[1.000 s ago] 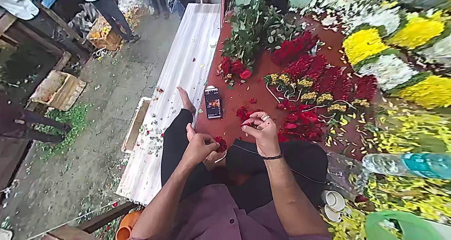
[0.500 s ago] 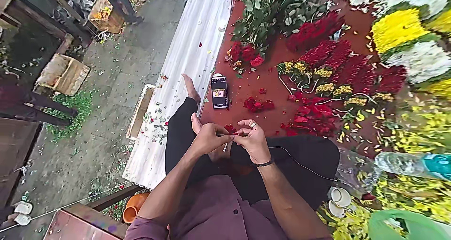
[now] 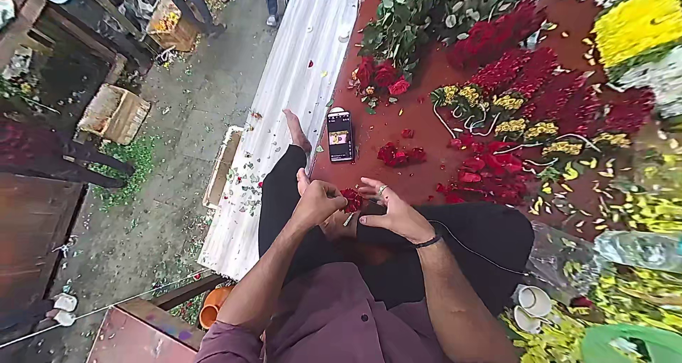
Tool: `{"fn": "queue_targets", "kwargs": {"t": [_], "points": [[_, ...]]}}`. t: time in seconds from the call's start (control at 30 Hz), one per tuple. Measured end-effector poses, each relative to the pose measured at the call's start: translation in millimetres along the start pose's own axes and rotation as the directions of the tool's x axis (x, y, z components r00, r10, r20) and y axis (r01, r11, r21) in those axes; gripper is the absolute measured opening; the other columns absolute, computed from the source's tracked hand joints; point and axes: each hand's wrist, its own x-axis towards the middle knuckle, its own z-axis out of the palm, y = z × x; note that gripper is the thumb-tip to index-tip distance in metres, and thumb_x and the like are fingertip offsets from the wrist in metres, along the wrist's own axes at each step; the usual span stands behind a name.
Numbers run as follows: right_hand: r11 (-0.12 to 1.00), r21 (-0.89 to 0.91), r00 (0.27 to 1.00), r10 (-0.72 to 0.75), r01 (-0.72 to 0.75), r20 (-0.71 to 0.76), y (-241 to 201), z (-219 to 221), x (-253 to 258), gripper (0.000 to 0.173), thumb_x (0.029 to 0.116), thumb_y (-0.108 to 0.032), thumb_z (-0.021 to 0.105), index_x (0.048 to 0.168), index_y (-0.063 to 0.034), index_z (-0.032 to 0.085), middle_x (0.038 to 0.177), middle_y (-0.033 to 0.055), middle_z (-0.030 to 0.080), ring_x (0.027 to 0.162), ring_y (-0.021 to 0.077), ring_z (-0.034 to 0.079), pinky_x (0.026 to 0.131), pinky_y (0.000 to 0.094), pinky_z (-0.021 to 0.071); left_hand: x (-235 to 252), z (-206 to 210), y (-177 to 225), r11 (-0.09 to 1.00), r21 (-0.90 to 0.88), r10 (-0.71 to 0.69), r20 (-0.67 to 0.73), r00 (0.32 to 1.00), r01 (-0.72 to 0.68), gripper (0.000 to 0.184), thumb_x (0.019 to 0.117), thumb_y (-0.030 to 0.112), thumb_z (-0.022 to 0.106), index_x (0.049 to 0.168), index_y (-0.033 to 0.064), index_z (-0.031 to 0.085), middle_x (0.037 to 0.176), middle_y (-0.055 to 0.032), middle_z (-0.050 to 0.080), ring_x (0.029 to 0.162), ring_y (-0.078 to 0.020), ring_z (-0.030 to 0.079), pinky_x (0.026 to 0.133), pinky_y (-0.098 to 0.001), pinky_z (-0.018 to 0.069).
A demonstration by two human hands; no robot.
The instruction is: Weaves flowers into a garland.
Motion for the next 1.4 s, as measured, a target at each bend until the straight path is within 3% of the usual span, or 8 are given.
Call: {"fn": "queue_targets", "kwargs": {"t": [0.1,0.27,0.53,0.63,0.77,0.93,1.23,1.4], "points": [[0.999,-0.002,0.997,-0.052,0.052,-0.064,11.5,1.2,4.0,0.056,0.0813,-0.024,0.083,0.132,-0.0084,0.066,0.105,0.0044,0.074,0.082,0.0130,0.069,0.075,0.0330,0.0587,-0.2,-5.6,0.6,0.999,0.028,-0.031,-0.014,0.999,0.031,0.017,0.0873,0.026,0.076,0.079,0.0111,0.075,0.068,0.0008,0.067,0.061,-0.0100,0.061,0.063,-0.0369,0.0525],[0.989,-0.016,0.986,-0.145,0.144,-0.088,-1.6,-21.8,-4.9,0.013,0.0878,-0.024,0.078,0.087,-0.0105,0.078,0.081,-0.0020,0.073,0.075,0.0060,0.067,0.071,0.0276,0.0575,0.3,-13.4,-2.3,0.998,-0.050,-0.050,-0.038,0.998,0.048,0.020,0.0886,0.025,0.077,0.077,0.0090,0.074,0.069,-0.0005,0.068,0.066,-0.0112,0.063,0.067,-0.0380,0.0530],[0.895,0.181,0.912,-0.410,0.407,-0.025,-23.8,-8.6,-12.6,0.011,0.0905,-0.017,0.076,0.091,-0.0067,0.080,0.085,-0.0003,0.073,0.080,0.0077,0.068,0.076,0.0256,0.0590,-22.0,-14.6,46.9,0.923,0.366,0.011,0.278,0.961,-0.117,0.019,0.0916,0.022,0.070,0.088,0.0043,0.074,0.082,-0.0110,0.071,0.080,-0.0273,0.069,0.077,-0.0567,0.0555],[0.895,0.287,0.939,-0.340,0.342,-0.058,-16.2,-14.8,-6.6,0.011,0.0919,-0.018,0.075,0.093,-0.0082,0.079,0.088,-0.0011,0.073,0.082,0.0067,0.068,0.078,0.0258,0.0591,-31.5,-11.4,76.1,0.923,0.071,0.287,0.530,0.798,-0.379,0.013,0.0931,0.016,0.072,0.092,0.0032,0.075,0.080,-0.0040,0.070,0.069,-0.0101,0.063,0.066,-0.0337,0.0543],[0.824,0.506,0.966,-0.234,0.256,-0.108,-2.5,-2.7,-11.4,0.008,0.0901,-0.002,0.068,0.095,-0.0067,0.070,0.083,-0.0027,0.070,0.074,0.0031,0.065,0.070,0.0229,0.0569,-9.2,5.7,91.6,0.864,-0.163,0.501,0.188,0.845,-0.476,0.014,0.0974,0.015,0.069,0.092,0.0036,0.075,0.077,-0.0031,0.071,0.067,-0.0084,0.067,0.065,-0.0308,0.0595],[0.831,0.413,0.913,-0.408,0.373,-0.004,-8.7,-0.5,-6.9,0.013,0.0963,-0.013,0.069,0.093,-0.0071,0.080,0.082,-0.0029,0.074,0.066,0.0003,0.061,0.060,0.0184,0.0516,22.0,14.7,60.2,0.966,0.183,0.216,-0.199,0.956,-0.180,0.019,0.0974,0.027,0.066,0.088,0.0119,0.074,0.072,-0.0010,0.069,0.065,-0.0157,0.066,0.064,-0.0445,0.0559],[0.922,0.154,0.934,-0.358,0.355,-0.007,-18.6,27.8,-5.7,0.014,0.0962,-0.010,0.067,0.095,-0.0039,0.079,0.092,0.0018,0.078,0.085,0.0061,0.072,0.081,0.0276,0.0615,12.8,22.2,-0.2,0.994,-0.102,0.025,-0.218,0.976,-0.048,0.015,0.0942,0.024,0.074,0.089,0.0105,0.078,0.077,-0.0008,0.073,0.069,-0.0112,0.068,0.070,-0.0390,0.0588],[0.924,0.326,0.962,-0.123,0.200,-0.243,-0.2,-20.1,-2.7,0.010,0.0922,-0.014,0.074,0.095,-0.0063,0.080,0.067,-0.0018,0.065,0.048,-0.0002,0.039,0.044,0.0184,0.0318,6.0,-2.0,-8.5,0.997,-0.073,0.040,-0.004,0.999,-0.040,0.017,0.0928,0.027,0.077,0.090,0.0111,0.079,0.083,0.0000,0.075,0.077,-0.0090,0.070,0.077,-0.0375,0.0584]]}}
